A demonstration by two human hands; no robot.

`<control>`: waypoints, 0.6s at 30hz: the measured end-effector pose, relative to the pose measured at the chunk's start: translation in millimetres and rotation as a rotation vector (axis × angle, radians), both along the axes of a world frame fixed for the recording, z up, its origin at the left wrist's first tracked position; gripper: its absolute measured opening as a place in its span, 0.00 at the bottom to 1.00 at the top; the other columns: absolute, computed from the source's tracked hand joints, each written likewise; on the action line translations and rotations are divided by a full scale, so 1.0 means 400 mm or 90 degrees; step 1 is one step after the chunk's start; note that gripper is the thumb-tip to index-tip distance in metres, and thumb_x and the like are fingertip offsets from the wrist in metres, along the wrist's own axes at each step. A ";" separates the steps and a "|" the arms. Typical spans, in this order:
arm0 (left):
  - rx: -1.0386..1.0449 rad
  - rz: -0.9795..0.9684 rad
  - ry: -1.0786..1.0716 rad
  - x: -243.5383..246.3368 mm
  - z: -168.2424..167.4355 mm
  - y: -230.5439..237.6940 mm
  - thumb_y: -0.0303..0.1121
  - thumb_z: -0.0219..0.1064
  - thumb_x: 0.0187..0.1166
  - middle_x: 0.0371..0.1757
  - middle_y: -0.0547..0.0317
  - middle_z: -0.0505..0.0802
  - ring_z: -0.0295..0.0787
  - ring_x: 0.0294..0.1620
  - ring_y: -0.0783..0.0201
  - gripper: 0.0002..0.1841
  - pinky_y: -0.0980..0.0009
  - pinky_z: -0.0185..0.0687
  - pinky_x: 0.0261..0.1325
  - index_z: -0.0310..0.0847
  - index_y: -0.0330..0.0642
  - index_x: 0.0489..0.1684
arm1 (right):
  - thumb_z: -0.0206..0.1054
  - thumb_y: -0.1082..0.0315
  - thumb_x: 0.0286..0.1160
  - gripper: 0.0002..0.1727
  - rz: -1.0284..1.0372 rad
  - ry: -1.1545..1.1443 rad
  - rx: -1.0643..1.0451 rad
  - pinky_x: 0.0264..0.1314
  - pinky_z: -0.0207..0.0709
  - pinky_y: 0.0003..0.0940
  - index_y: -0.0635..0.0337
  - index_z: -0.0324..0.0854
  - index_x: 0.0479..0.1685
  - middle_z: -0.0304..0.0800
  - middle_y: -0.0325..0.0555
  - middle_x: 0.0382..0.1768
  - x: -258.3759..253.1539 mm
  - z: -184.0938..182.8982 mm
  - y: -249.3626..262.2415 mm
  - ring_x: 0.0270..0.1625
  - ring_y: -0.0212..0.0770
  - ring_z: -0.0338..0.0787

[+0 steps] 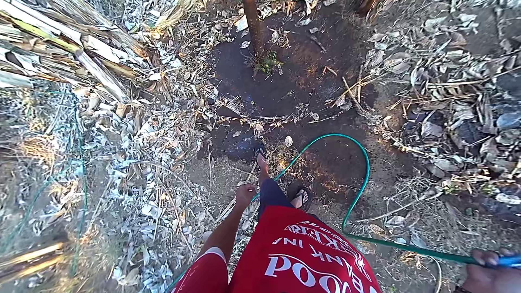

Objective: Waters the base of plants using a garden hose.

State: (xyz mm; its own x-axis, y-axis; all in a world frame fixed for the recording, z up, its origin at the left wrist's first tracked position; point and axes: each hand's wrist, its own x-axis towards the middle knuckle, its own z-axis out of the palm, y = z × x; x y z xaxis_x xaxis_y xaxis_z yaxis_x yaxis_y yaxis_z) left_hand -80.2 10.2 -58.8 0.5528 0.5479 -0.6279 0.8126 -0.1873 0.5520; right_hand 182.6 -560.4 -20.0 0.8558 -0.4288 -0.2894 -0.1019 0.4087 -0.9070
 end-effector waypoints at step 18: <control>0.012 -0.005 0.010 0.008 -0.007 -0.002 0.30 0.71 0.77 0.50 0.49 0.97 0.95 0.50 0.59 0.12 0.57 0.87 0.61 0.92 0.38 0.54 | 0.47 0.62 0.93 0.11 0.028 0.118 -0.054 0.13 0.70 0.23 0.43 0.64 0.67 0.80 0.33 0.26 -0.061 -0.165 0.012 0.14 0.28 0.73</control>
